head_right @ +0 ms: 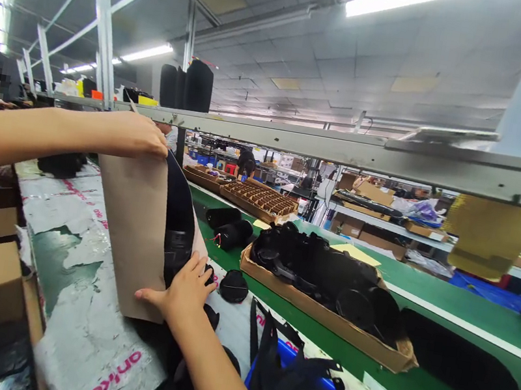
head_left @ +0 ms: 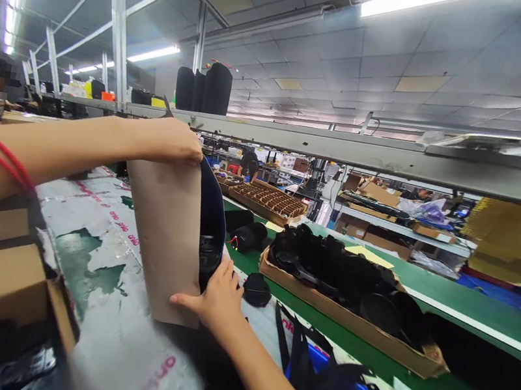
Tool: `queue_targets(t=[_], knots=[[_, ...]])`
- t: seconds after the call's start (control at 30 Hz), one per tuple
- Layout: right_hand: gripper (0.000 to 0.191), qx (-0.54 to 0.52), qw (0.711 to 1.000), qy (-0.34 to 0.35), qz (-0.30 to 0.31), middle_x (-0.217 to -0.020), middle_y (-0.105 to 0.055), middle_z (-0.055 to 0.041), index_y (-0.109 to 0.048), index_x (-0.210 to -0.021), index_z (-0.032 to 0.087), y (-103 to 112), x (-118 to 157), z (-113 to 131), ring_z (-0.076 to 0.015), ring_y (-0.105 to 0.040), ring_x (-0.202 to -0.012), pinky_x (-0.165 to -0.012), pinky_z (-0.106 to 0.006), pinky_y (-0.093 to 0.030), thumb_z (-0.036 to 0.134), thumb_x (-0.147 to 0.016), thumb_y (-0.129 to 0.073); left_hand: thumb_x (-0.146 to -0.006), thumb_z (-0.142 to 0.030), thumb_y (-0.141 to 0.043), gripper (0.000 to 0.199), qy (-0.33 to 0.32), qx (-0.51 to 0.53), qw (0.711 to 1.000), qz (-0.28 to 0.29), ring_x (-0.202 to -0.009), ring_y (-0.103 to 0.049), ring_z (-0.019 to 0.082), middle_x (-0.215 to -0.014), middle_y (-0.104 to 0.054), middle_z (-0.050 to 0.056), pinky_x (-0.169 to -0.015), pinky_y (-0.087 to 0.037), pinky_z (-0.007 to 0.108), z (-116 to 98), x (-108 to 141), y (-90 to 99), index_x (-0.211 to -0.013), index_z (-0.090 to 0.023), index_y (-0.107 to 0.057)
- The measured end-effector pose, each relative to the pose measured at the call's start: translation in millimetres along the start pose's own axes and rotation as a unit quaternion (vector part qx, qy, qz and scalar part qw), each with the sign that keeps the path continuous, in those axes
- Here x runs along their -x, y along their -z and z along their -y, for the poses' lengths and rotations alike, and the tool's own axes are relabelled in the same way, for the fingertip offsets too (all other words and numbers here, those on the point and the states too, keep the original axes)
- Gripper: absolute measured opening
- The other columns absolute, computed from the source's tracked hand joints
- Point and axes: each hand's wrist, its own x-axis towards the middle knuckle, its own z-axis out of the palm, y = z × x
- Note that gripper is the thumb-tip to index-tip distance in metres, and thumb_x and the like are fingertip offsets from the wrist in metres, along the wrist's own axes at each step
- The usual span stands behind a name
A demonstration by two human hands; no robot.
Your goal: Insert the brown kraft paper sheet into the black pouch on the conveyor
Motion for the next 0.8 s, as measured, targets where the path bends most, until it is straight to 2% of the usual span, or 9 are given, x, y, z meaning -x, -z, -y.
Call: queue_targets(t=[0.17, 0.37, 0.47, 0.6, 0.8], knots=[[0.137, 0.030, 0.999, 0.009, -0.036, -0.150, -0.030, -0.0308, -0.021, -0.147, -0.005, -20, -16, 12, -0.0466, -0.028, -0.138, -0.109, -0.069, -0.018, 0.064, -0.047, -0.084, -0.088, -0.002, -0.042, 0.027, 0.016, -0.037, 0.998, 0.039, -0.097, -0.064, 0.019, -0.101, -0.070, 0.005, -0.085, -0.051, 0.036, 5, 11, -3.5, -0.090, -0.014, -0.066], [0.132, 0.036, 0.998, 0.022, -0.050, -0.149, -0.030, -0.0311, -0.021, -0.147, -0.005, -41, -32, 30, -0.0423, -0.030, -0.138, -0.110, -0.066, -0.019, 0.070, -0.053, -0.077, -0.091, -0.006, -0.041, 0.027, 0.037, -0.065, 0.995, 0.067, -0.095, -0.065, 0.021, -0.104, -0.070, 0.006, -0.082, -0.053, 0.039, 13, 24, -10.6, -0.096, -0.015, -0.067], [0.134, 0.038, 0.998, 0.013, -0.042, -0.150, -0.028, -0.0325, -0.020, -0.148, -0.004, -44, -33, 36, -0.0431, -0.029, -0.139, -0.111, -0.065, -0.019, 0.070, -0.053, -0.078, -0.090, -0.004, -0.042, 0.028, 0.047, -0.059, 0.994, 0.079, -0.097, -0.065, 0.020, -0.104, -0.070, 0.007, -0.086, -0.051, 0.037, 19, 29, -18.1, -0.097, -0.014, -0.067], [0.134, 0.041, 0.998, 0.014, -0.043, -0.151, -0.027, -0.0315, -0.020, -0.148, -0.003, -44, -31, 37, -0.0423, -0.028, -0.139, -0.111, -0.064, -0.018, 0.072, -0.053, -0.077, -0.089, -0.002, -0.039, 0.031, 0.040, -0.049, 0.996, 0.066, -0.098, -0.063, 0.018, -0.105, -0.069, 0.007, -0.090, -0.048, 0.035, 23, 31, -25.7, -0.100, -0.013, -0.066], [0.135, 0.036, 0.998, 0.017, -0.047, -0.150, -0.027, -0.0328, -0.020, -0.147, -0.005, -45, -31, 36, -0.0445, -0.029, -0.138, -0.110, -0.066, -0.017, 0.069, -0.051, -0.080, -0.089, -0.002, -0.037, 0.033, 0.040, -0.043, 0.995, 0.081, -0.099, -0.061, 0.017, -0.104, -0.069, 0.008, -0.091, -0.047, 0.035, 19, 37, -20.9, -0.097, -0.012, -0.067]])
